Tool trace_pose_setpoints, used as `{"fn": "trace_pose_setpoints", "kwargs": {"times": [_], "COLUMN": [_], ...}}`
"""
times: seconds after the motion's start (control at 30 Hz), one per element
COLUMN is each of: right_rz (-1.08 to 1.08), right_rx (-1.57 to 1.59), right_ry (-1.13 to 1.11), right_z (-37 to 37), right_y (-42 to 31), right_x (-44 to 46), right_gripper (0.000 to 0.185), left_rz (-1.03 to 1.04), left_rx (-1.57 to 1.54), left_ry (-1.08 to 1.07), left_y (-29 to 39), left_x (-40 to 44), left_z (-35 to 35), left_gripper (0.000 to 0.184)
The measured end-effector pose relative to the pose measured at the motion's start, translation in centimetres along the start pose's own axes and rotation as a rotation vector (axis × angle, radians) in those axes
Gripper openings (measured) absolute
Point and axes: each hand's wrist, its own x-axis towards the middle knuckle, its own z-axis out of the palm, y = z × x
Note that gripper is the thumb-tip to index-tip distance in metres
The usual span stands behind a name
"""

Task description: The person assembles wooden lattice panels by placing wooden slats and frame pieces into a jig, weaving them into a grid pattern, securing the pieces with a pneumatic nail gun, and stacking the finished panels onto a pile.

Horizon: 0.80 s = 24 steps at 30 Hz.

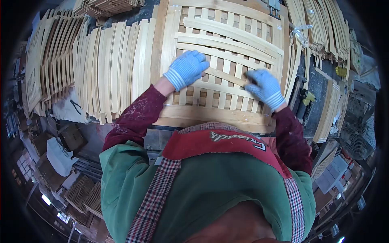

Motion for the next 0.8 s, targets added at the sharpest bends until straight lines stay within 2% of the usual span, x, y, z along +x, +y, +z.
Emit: {"fn": "trace_pose_setpoints", "kwargs": {"times": [0.17, 0.27, 0.37, 0.47, 0.57, 0.6, 0.7, 0.8], "right_rz": [-0.082, -0.051, -0.074, -0.121, 0.026, 0.051, -0.060, -0.080], "right_rx": [-0.060, -0.107, 0.085, 0.093, -0.078, -0.080, -0.207, -0.207], "right_ry": [-0.007, -0.038, -0.015, -0.203, 0.100, 0.193, 0.393, 0.287], "right_z": [2.3, 1.9, 2.3, 1.2, -0.5, -0.8, -0.3, 0.9], "right_y": [0.7, 0.3, 1.6, 2.6, 2.4, 2.5, 3.3, 4.6], "right_x": [-0.7, -0.6, -0.9, -1.0, 0.7, 1.7, 4.9, 5.6], "right_gripper": [0.030, 0.024, 0.020, 0.019, 0.018, 0.021, 0.025, 0.032], "left_rz": [0.071, -0.029, -0.080, -0.061, -0.190, -0.262, -0.201, -0.192], "left_rx": [0.027, -0.079, -0.065, -0.034, -0.019, -0.052, -0.070, -0.025], "left_ry": [0.044, -0.086, -0.126, 0.135, 0.383, 0.332, 0.204, 0.424], "left_y": [-0.2, -0.1, 0.6, 0.6, -1.0, -1.0, 0.1, 0.5], "left_x": [0.2, 0.6, 1.3, 1.3, 1.9, 1.9, 1.8, 1.3], "left_z": [1.4, 0.4, -0.1, -0.2, 0.3, 0.1, 0.4, 1.6], "left_gripper": [0.017, 0.016, 0.012, 0.013, 0.013, 0.017, 0.024, 0.033]}}
